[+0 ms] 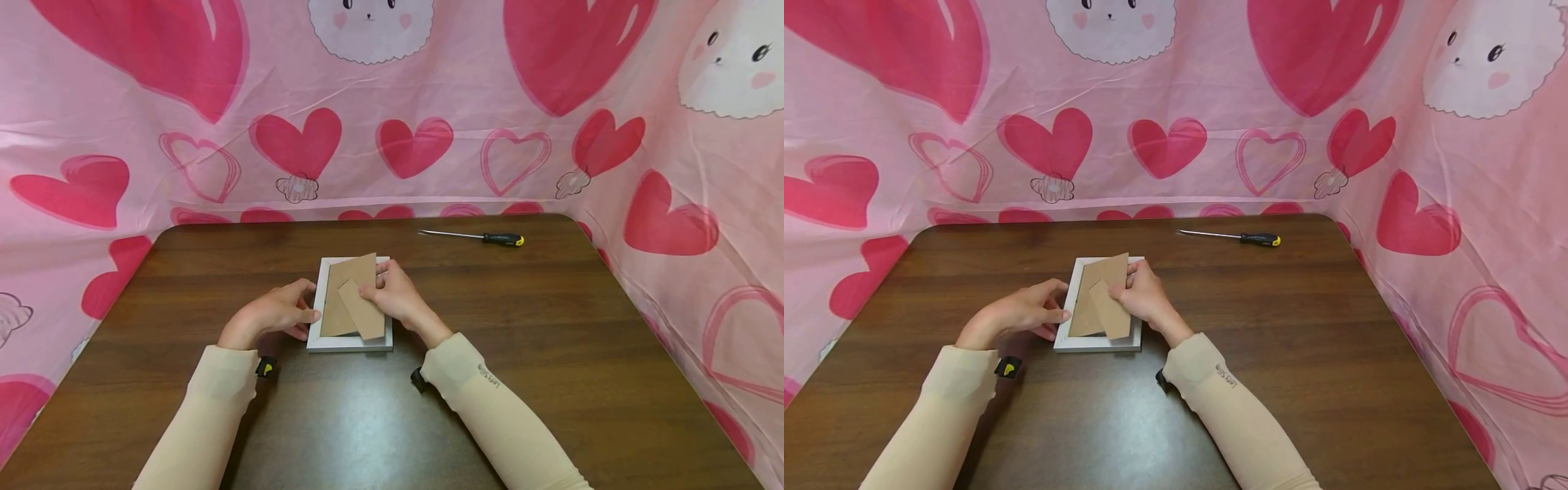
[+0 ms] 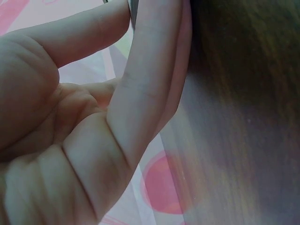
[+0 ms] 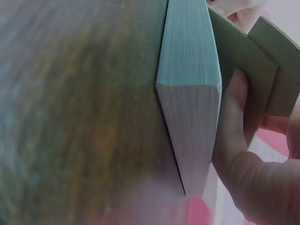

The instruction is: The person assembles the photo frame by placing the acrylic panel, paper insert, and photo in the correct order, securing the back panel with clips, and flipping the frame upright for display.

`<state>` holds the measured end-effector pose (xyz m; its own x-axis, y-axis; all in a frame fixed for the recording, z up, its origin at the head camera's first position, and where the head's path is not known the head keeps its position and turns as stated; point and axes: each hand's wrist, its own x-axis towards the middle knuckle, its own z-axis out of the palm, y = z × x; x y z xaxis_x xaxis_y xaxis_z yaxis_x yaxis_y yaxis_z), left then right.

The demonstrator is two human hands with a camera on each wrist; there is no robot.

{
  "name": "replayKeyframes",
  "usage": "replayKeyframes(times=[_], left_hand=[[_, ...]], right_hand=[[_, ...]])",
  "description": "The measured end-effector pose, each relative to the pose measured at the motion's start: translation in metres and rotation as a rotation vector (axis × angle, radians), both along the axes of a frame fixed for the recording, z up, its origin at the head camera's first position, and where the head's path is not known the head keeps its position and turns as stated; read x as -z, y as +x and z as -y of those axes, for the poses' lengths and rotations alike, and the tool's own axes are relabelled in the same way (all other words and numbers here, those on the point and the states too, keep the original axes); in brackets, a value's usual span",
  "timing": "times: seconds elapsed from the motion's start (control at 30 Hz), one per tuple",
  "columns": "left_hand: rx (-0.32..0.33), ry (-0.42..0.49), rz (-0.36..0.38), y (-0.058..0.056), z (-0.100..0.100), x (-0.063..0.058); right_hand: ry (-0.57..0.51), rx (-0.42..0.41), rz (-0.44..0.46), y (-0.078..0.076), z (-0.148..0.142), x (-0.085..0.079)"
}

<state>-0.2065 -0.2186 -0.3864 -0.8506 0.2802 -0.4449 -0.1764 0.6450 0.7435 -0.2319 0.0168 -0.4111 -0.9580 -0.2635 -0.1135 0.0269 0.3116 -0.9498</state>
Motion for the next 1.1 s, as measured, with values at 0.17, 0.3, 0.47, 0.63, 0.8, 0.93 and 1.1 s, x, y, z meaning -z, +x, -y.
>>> replayKeyframes(times=[0.17, 0.3, 0.47, 0.63, 0.8, 0.93, 1.1], left_hand=[[0.007, 0.003, -0.003, 0.0003, 0.0, 0.0], [0.001, -0.003, -0.004, -0.0001, 0.0, 0.0004], [0.003, -0.01, -0.006, -0.0005, 0.0002, 0.0015], [0.006, -0.013, -0.006, -0.0011, 0.0004, 0.0017], [0.002, -0.005, -0.004, -0.0013, -0.0002, 0.0018], [0.0, -0.005, -0.002, -0.0013, -0.0003, 0.0013], [0.003, -0.016, -0.001, -0.0015, 0.0003, 0.0009]], right_hand=[[0.12, -0.008, -0.088, 0.0018, -0.0011, -0.0019], [0.216, -0.019, -0.159, 0.0029, -0.0011, -0.0045], [0.328, -0.01, -0.196, 0.0035, -0.0009, -0.0067], [0.384, -0.009, -0.222, 0.0032, -0.001, -0.0074], [0.446, -0.019, -0.262, 0.0024, -0.0026, -0.0076], [0.508, -0.031, -0.293, 0.0017, -0.0036, -0.008], [0.525, -0.044, -0.289, 0.0013, -0.0044, -0.0086]])
